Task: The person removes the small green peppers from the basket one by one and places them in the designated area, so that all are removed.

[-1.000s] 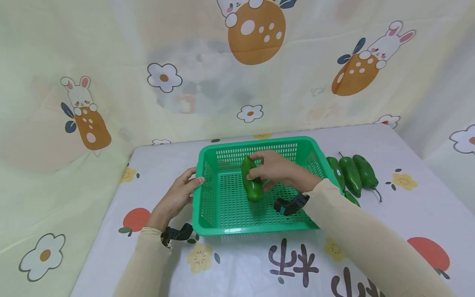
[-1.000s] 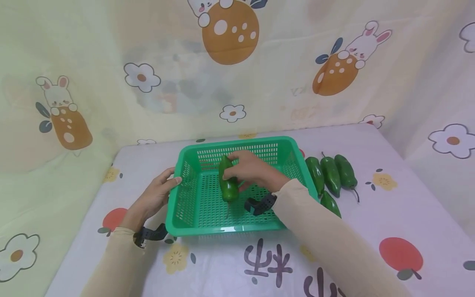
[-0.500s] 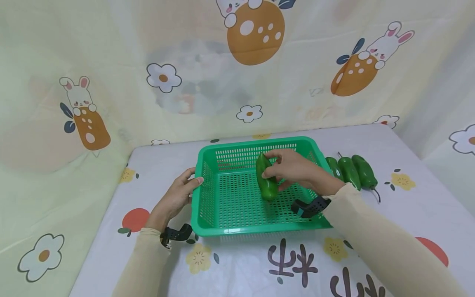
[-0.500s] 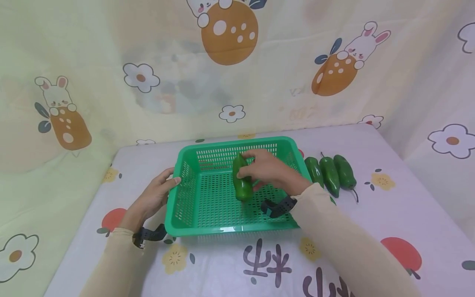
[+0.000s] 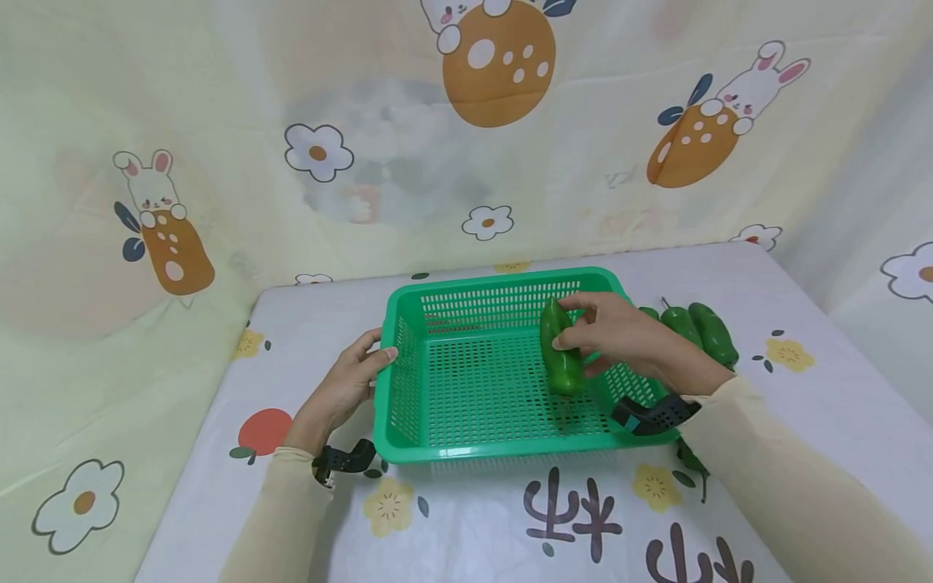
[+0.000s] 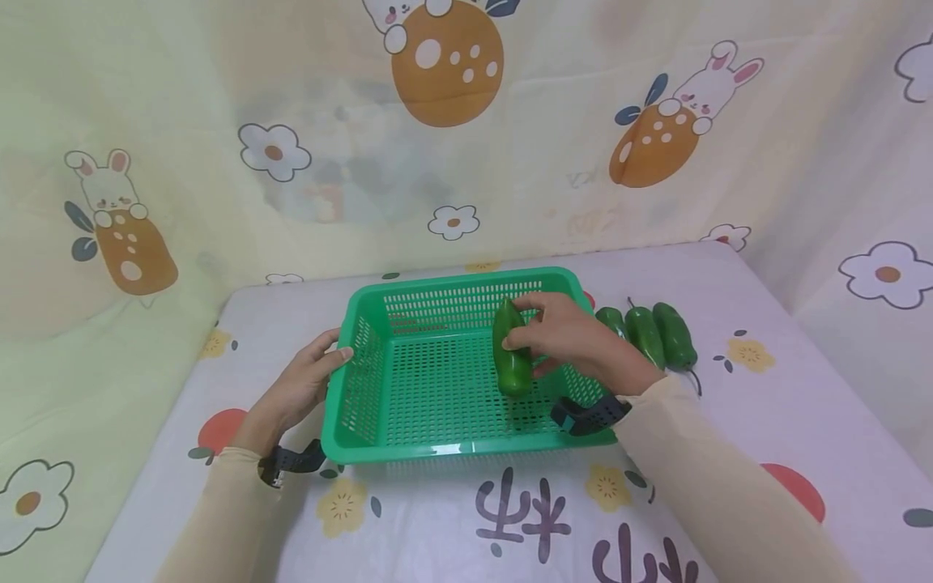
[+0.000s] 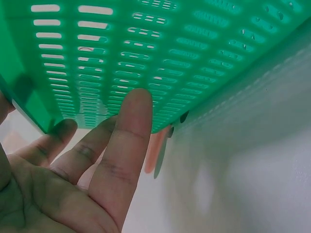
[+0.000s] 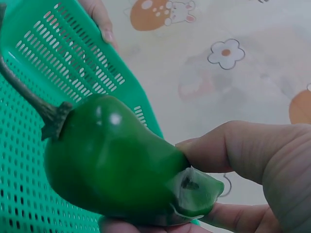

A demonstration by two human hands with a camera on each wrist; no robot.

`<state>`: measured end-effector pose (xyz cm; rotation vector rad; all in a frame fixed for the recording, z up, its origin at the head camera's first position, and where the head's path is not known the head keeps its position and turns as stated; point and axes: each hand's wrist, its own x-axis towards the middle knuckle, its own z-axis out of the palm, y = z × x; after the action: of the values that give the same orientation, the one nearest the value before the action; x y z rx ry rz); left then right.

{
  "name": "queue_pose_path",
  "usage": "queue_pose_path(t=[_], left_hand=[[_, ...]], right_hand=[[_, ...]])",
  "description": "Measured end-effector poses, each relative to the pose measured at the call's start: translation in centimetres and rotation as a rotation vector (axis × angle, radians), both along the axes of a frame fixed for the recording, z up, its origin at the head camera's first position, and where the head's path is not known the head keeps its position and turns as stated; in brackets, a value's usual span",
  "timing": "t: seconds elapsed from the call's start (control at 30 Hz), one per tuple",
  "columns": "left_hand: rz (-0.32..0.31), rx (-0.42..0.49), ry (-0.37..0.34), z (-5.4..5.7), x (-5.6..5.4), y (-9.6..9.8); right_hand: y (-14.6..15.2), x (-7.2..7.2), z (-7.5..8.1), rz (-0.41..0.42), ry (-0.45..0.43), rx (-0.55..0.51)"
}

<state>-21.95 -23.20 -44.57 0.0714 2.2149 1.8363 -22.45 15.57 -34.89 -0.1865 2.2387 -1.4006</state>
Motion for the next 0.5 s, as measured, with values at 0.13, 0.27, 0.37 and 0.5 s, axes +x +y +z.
queue_pose_path(t=[0.13,0.27,0.37,0.5], left_hand=[[0.007,-0.003,-0.001,0.0,0.0,0.0],[0.007,-0.003,-0.001,-0.1,0.0,-0.1],[0.002,0.001,0.0,-0.2,-0.1,-0.1],[-0.003,0.001,0.001,-0.3,-0.2,-0.1]], right_hand=[[1.1,0.2,-0.2,-0.019,0.007,0.012],[2.1,0.3,-0.3,-0.03,0.024,0.02],[2.8,0.5,-0.3,-0.037,0.033,0.026],[3.5,0.6,-0.3,-0.049,0.027,0.023]])
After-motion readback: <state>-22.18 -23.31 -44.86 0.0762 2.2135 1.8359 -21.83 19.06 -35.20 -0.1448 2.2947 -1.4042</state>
